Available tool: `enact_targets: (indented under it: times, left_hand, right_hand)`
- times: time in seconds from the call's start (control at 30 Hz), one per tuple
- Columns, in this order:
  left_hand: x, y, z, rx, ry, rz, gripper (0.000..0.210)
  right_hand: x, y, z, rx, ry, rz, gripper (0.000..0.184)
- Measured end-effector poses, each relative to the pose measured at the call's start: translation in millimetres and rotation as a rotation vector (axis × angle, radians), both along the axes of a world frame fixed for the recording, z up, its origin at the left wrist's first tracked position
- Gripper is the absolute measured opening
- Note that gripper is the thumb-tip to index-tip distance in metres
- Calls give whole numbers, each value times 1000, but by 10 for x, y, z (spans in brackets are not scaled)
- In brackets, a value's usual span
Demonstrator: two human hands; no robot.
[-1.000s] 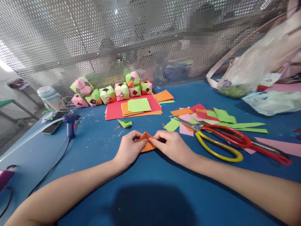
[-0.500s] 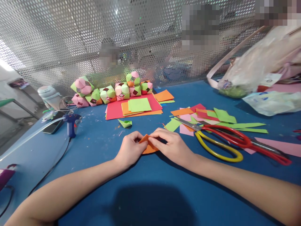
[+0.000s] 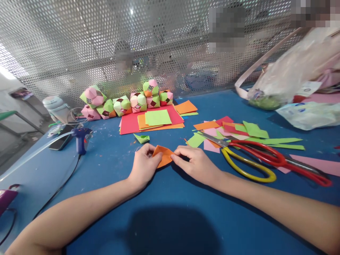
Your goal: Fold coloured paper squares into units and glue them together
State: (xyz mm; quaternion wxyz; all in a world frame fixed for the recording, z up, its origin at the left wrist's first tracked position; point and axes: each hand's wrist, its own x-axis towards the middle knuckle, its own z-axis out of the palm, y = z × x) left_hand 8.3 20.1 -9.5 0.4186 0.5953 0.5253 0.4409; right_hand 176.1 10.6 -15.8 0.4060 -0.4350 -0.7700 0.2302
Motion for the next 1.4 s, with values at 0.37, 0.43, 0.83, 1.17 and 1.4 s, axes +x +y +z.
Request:
enact_targets:
  times: [0.37, 0.43, 0.83, 1.17, 1.4]
  left_hand:
    - [26, -47, 69, -31, -10, -92, 5]
    - [20, -43, 48, -28, -8, -104, 4]
    - [-241, 178, 280, 255, 207, -60, 25]
    - [-586, 579, 162, 303, 687, -31, 32]
    - [-535, 510, 92, 409, 731, -131, 11]
  right_hand:
    - [11, -8, -32, 69, 22, 28, 21]
    - [4, -14, -41, 78, 27, 27, 20]
    - [68, 78, 11, -256, 176, -169, 27]
    - [90, 93, -23, -284, 161, -162, 27]
    - [85, 84, -5, -254, 139, -131, 28]
